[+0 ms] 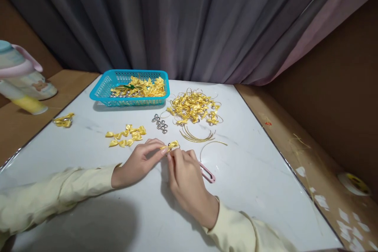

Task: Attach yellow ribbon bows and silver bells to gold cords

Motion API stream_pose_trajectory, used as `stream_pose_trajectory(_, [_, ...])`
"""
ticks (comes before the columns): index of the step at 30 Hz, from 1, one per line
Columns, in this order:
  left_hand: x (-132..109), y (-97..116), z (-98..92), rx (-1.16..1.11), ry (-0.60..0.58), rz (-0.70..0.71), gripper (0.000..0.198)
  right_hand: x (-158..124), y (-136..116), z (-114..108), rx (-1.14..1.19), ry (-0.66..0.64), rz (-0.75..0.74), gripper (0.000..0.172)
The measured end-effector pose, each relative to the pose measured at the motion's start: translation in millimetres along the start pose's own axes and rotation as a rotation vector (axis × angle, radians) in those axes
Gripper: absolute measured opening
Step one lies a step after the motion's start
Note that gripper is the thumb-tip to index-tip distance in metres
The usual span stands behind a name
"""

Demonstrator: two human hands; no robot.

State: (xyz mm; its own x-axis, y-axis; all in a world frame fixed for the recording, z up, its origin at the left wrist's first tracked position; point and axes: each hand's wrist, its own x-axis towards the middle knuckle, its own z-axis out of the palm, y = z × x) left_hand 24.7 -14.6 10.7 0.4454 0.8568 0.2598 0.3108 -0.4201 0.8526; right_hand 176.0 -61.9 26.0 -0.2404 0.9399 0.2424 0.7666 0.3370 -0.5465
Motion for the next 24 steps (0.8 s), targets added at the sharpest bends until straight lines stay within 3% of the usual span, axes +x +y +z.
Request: stream_pose_trajectory(24, [-1.0, -3.9, 4.5, 0.021, 0.026, 0.017, 0.017, 3.4, 1.3, 3.4, 0.043, -0.033, 0.038, 0.021])
